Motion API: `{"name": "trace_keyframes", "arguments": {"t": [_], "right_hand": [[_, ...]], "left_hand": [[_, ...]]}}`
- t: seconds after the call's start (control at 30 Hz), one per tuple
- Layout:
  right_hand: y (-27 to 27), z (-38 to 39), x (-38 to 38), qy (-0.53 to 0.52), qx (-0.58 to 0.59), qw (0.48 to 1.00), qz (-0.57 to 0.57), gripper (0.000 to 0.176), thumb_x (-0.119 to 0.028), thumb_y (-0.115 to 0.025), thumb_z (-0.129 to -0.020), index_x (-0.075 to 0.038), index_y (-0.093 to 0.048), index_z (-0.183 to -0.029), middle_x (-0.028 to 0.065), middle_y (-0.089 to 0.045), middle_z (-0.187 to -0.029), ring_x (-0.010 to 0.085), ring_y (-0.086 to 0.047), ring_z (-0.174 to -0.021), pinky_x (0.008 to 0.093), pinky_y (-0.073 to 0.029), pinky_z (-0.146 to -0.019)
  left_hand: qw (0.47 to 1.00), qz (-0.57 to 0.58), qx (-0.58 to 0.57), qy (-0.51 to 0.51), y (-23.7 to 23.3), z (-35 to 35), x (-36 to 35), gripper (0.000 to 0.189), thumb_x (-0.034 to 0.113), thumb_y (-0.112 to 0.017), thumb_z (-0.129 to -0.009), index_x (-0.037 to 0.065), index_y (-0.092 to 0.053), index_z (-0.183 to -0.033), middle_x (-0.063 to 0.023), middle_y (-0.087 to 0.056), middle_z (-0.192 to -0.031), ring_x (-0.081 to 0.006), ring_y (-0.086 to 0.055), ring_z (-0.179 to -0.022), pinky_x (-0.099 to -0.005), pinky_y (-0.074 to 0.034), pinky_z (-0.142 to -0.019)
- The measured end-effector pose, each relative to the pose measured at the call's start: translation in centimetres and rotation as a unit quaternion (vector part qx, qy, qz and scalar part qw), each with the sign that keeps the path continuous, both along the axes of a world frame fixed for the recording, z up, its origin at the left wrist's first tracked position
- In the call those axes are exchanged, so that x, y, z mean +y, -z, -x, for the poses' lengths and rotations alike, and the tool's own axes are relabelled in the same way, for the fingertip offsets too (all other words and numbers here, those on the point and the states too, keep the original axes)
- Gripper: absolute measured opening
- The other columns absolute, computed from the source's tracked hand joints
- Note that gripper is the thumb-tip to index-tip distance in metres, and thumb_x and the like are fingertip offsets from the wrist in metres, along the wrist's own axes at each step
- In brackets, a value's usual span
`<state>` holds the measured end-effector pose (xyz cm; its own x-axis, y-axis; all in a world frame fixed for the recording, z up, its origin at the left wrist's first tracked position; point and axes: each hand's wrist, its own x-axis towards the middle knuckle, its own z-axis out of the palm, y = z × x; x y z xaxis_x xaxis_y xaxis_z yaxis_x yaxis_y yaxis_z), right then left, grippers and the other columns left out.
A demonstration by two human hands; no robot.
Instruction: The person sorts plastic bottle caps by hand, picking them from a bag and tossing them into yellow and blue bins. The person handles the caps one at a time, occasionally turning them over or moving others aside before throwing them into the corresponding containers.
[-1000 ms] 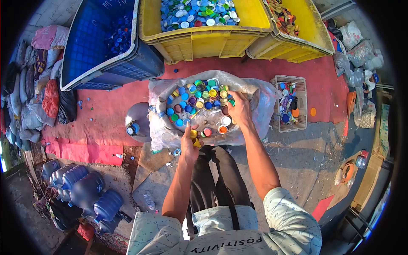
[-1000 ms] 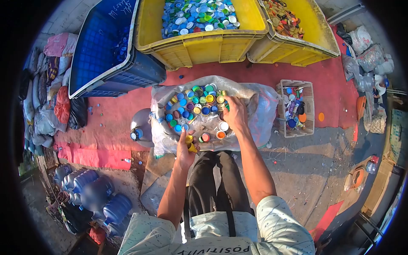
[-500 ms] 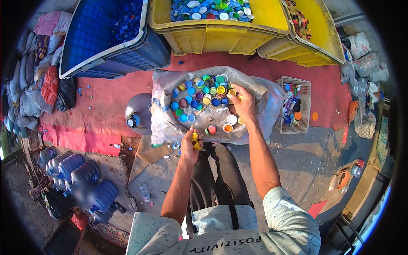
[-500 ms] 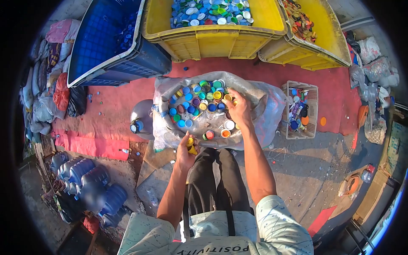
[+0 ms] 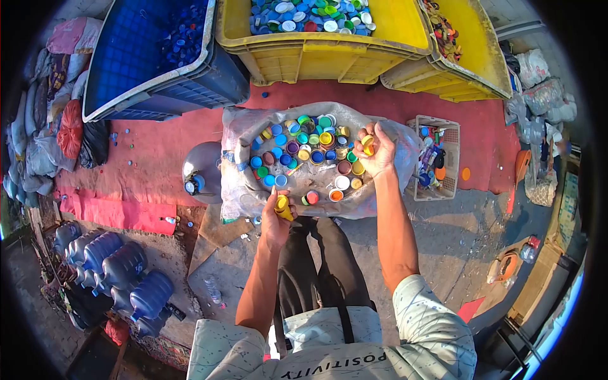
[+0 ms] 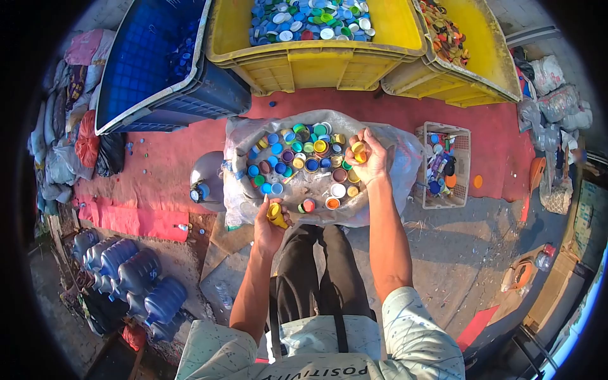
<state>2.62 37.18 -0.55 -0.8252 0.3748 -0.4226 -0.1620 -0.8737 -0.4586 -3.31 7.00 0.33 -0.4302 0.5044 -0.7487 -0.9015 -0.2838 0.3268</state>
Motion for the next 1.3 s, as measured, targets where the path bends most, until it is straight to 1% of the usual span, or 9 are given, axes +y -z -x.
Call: {"name": "trace_keyframes", "arguments": {"t": [0.13,0.23,0.37,0.7,0.8,1.0,1.07,1.1,1.3], "right_hand": [[-2.0,0.6,0.3,0.021,0.006,0.999,0.036,0.027,-0.038,-0.062,-0.090,-0.012,-0.059,-0.097,0.0027,-0.055,-0.074,0.0185,-0.053,-0.059,0.0279,-0.039,-0.048],[-1.0,1.4,1.8,-0.083,-0.134,0.966,-0.207,0.016,-0.028,-0.060,-0.091,-0.012,-0.061,-0.094,-0.0004,-0.052,-0.064,0.0171,-0.050,-0.052,0.0274,-0.038,-0.047],[-2.2,2.5,1.0,-0.253,-0.329,0.515,-0.750,0.036,-0.013,-0.061,-0.080,-0.016,-0.066,-0.115,0.0164,-0.068,-0.083,0.0337,-0.065,-0.068,0.0427,-0.052,-0.063],[-2.6,3.6,1.3,-0.365,-0.355,0.424,-0.749,0.043,-0.019,-0.067,-0.078,-0.019,-0.063,-0.121,0.0222,-0.067,-0.092,0.0381,-0.065,-0.089,0.0454,-0.053,-0.080],[-2.0,3.2,1.4,-0.346,-0.349,0.428,-0.758,0.037,-0.021,-0.068,-0.079,-0.016,-0.066,-0.115,0.0233,-0.067,-0.090,0.0392,-0.065,-0.088,0.0462,-0.052,-0.078],[-4.9,-0.6,-0.6,-0.141,-0.306,0.661,-0.670,0.030,-0.029,-0.070,-0.080,-0.002,-0.068,-0.094,0.0156,-0.070,-0.082,0.0244,-0.068,-0.074,0.0347,-0.051,-0.065],[-5.8,-3.6,-2.1,-0.100,-0.237,0.938,-0.231,0.030,-0.032,-0.068,-0.083,-0.004,-0.062,-0.089,0.0030,-0.062,-0.071,0.0131,-0.055,-0.056,0.0284,-0.042,-0.050],[-5.9,-5.4,-3.4,-0.071,-0.177,0.973,-0.129,0.027,-0.032,-0.059,-0.086,-0.006,-0.060,-0.091,0.0039,-0.058,-0.071,0.0135,-0.053,-0.058,0.0254,-0.038,-0.049],[-7.0,-15.0,-12.5,0.112,-0.103,0.973,0.174,0.043,-0.027,-0.054,-0.073,-0.006,-0.060,-0.110,0.0139,-0.065,-0.102,0.0282,-0.062,-0.086,0.0413,-0.050,-0.077]], "left_hand": [[1.000,-0.005,-0.015,-0.010,-0.1,0.2,-0.4,0.031,0.039,-0.053,-0.094,0.010,-0.058,-0.103,-0.0044,-0.058,-0.083,-0.0158,-0.054,-0.069,-0.0303,-0.043,-0.064],[1.000,-0.023,-0.016,-0.011,-0.5,0.3,-0.5,0.032,0.039,-0.053,-0.094,0.010,-0.058,-0.104,-0.0046,-0.058,-0.085,-0.0160,-0.055,-0.072,-0.0310,-0.045,-0.067],[0.999,-0.036,-0.010,-0.009,-1.2,0.2,-0.2,0.032,0.039,-0.053,-0.093,0.010,-0.058,-0.105,-0.0048,-0.058,-0.086,-0.0164,-0.055,-0.074,-0.0318,-0.045,-0.068],[0.999,-0.031,-0.007,0.002,-1.5,-0.8,0.2,0.032,0.041,-0.052,-0.093,0.011,-0.058,-0.106,-0.0043,-0.058,-0.086,-0.0170,-0.056,-0.076,-0.0328,-0.044,-0.069],[0.999,-0.036,-0.012,0.000,-2.0,-1.1,0.4,0.030,0.038,-0.052,-0.093,0.011,-0.058,-0.106,-0.0047,-0.059,-0.089,-0.0175,-0.056,-0.077,-0.0334,-0.045,-0.070],[0.998,-0.056,-0.011,0.014,-4.6,-1.7,1.2,0.026,0.031,-0.051,-0.093,0.011,-0.057,-0.109,-0.0064,-0.060,-0.097,-0.0202,-0.057,-0.085,-0.0359,-0.047,-0.073],[0.999,-0.030,-0.009,0.030,-6.7,-2.1,2.2,0.025,0.029,-0.049,-0.093,0.012,-0.056,-0.110,-0.0058,-0.060,-0.098,-0.0201,-0.056,-0.085,-0.0366,-0.047,-0.074],[0.999,-0.017,-0.008,0.039,-7.8,-2.4,2.8,0.024,0.028,-0.049,-0.094,0.013,-0.056,-0.111,-0.0055,-0.060,-0.099,-0.0201,-0.056,-0.086,-0.0369,-0.047,-0.074],[0.986,-0.056,-0.047,0.152,-7.6,-5.5,4.8,0.018,0.029,-0.052,-0.092,0.015,-0.056,-0.101,-0.0014,-0.059,-0.097,-0.0170,-0.056,-0.085,-0.0402,-0.049,-0.074]]}}
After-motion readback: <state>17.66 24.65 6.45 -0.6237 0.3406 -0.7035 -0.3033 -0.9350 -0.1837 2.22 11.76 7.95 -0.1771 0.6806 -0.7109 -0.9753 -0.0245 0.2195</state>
